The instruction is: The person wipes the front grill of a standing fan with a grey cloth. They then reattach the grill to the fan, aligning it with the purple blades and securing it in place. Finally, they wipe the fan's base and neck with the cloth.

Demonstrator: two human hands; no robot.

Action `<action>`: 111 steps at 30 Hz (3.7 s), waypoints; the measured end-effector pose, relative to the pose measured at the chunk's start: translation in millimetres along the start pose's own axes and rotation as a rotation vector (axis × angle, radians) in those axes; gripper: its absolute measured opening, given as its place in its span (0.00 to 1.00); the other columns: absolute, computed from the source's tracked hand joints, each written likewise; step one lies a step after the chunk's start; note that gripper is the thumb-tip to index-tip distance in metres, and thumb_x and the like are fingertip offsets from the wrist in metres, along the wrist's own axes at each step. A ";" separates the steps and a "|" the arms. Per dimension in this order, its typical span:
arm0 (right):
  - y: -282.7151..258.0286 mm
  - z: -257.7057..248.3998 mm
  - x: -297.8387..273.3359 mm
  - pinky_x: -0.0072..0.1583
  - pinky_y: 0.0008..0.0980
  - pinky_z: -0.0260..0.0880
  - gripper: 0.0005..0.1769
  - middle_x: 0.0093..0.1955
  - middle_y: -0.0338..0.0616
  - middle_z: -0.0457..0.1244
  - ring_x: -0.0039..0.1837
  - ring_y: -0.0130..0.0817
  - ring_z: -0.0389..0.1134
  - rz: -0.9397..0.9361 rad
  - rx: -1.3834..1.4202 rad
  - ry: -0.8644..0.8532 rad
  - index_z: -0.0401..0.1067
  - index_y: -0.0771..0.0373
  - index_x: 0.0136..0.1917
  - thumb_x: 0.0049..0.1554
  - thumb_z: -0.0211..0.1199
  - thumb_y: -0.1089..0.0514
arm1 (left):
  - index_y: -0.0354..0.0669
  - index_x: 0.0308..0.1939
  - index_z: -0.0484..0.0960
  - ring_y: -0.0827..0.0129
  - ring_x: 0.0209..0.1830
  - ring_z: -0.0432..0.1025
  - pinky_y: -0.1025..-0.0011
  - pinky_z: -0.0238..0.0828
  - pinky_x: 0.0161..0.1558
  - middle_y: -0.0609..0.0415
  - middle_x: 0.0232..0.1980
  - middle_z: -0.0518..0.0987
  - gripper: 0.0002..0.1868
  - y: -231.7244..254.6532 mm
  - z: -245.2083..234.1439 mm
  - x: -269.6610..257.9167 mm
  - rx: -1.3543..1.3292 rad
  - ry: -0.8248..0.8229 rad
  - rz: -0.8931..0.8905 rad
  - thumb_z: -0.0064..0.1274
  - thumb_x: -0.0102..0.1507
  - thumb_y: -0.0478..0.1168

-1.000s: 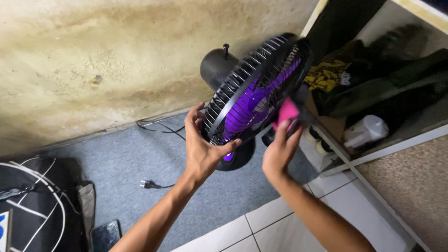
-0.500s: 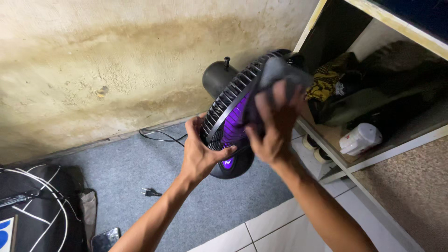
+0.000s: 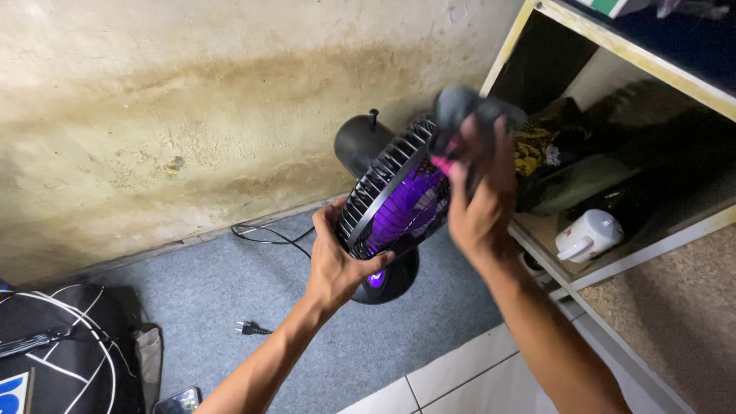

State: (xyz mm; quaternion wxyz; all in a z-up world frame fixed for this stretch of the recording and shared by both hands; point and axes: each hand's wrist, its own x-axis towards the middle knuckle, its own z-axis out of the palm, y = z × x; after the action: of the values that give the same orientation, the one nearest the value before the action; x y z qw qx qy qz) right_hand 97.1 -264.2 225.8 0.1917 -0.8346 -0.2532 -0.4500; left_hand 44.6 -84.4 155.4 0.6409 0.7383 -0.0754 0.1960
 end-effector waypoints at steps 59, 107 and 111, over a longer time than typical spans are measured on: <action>-83.7 -4.1 -38.8 0.67 0.44 0.42 0.25 0.56 0.46 0.56 0.61 0.38 0.56 -0.808 0.178 -0.419 0.63 0.62 0.51 0.48 0.63 0.44 | 0.36 0.51 0.65 0.73 0.39 0.63 0.77 0.62 0.41 0.50 0.41 0.69 0.19 -22.5 -40.6 -20.1 -0.397 0.094 -0.202 0.47 0.56 0.31; 8.2 -0.1 62.3 0.61 0.41 0.54 0.13 0.58 0.56 0.55 0.62 0.48 0.55 -0.095 0.223 -0.074 0.64 0.64 0.52 0.57 0.51 0.55 | 0.27 0.60 0.52 0.43 0.64 0.47 0.61 0.42 0.59 0.31 0.63 0.55 0.24 -76.3 -8.1 -28.9 0.067 -0.006 0.166 0.28 0.64 0.42; 7.0 3.4 58.2 0.59 0.39 0.56 0.09 0.50 0.47 0.59 0.56 0.45 0.59 -0.043 0.288 -0.077 0.67 0.63 0.46 0.55 0.51 0.57 | 0.35 0.55 0.62 0.53 0.60 0.58 0.69 0.51 0.60 0.39 0.57 0.64 0.20 -51.6 -10.3 -11.6 0.179 0.022 0.095 0.35 0.59 0.36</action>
State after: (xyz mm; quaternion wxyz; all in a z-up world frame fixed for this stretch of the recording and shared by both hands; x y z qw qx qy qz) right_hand 130.6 -253.4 272.7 0.2899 -0.8096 -0.3402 -0.3805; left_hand 50.8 -67.3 104.7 0.5632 0.7860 -0.0857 0.2402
